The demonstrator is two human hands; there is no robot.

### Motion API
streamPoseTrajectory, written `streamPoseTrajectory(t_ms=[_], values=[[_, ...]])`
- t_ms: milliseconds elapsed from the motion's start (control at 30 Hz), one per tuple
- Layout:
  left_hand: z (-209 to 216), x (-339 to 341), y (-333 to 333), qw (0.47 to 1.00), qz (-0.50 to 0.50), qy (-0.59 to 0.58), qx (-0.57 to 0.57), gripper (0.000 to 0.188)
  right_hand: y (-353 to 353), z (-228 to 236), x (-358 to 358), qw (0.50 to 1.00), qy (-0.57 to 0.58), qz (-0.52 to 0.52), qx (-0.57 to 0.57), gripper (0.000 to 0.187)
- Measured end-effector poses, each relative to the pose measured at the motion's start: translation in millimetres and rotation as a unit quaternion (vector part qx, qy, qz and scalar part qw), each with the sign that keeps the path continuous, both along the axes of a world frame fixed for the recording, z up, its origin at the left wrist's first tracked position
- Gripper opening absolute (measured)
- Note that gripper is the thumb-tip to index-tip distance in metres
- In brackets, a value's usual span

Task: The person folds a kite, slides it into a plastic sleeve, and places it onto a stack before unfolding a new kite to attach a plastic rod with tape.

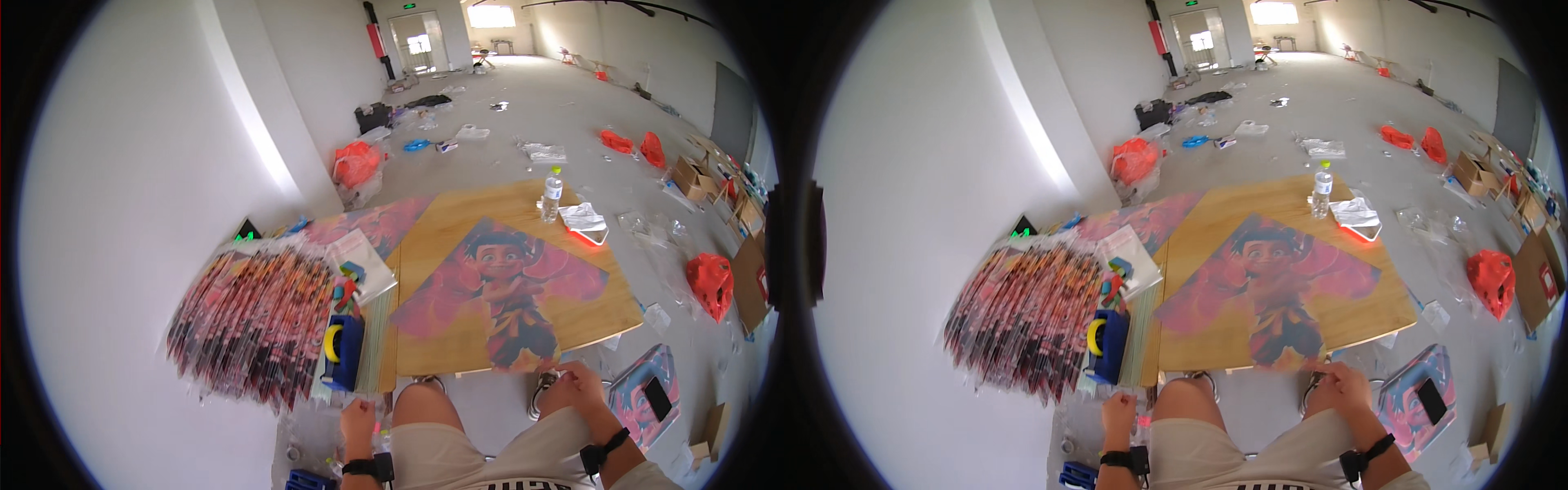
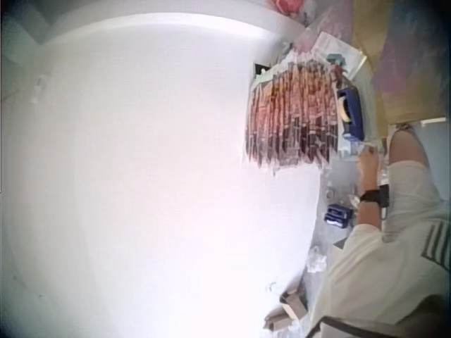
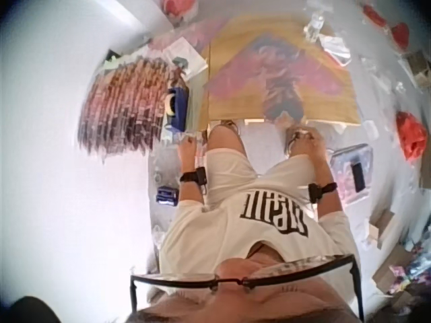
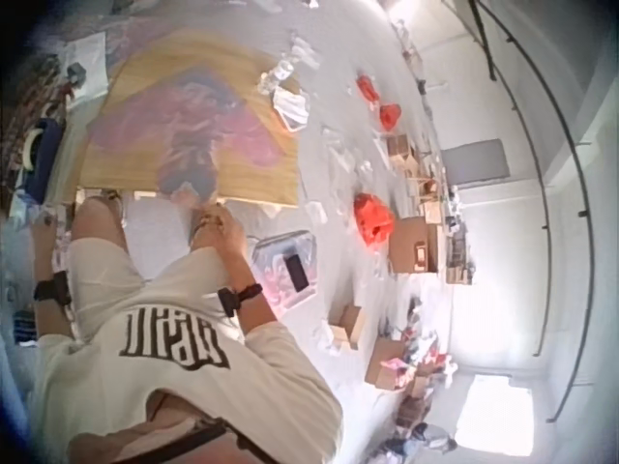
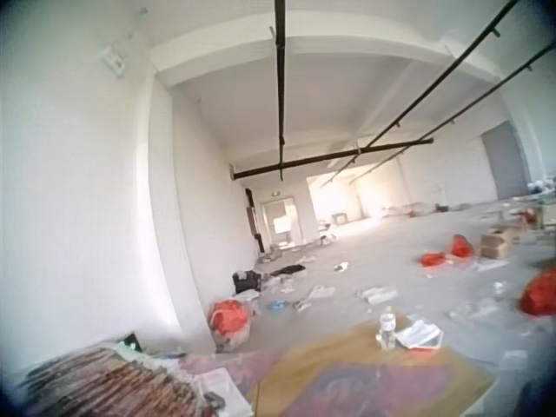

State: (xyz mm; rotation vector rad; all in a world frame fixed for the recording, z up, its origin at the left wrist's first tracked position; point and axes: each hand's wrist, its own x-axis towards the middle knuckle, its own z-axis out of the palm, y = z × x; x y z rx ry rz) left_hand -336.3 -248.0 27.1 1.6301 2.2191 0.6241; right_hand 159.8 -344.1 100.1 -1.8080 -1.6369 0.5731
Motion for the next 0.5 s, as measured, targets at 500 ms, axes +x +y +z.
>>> streamPoseTrajectory(t_ms=[500], values=[[-46, 9, 29, 0.936, 0.035, -0.346, 0.051, 0.023, -5, -3, -23, 0.997, -0.012, -0.064, 0.045, 0.022]])
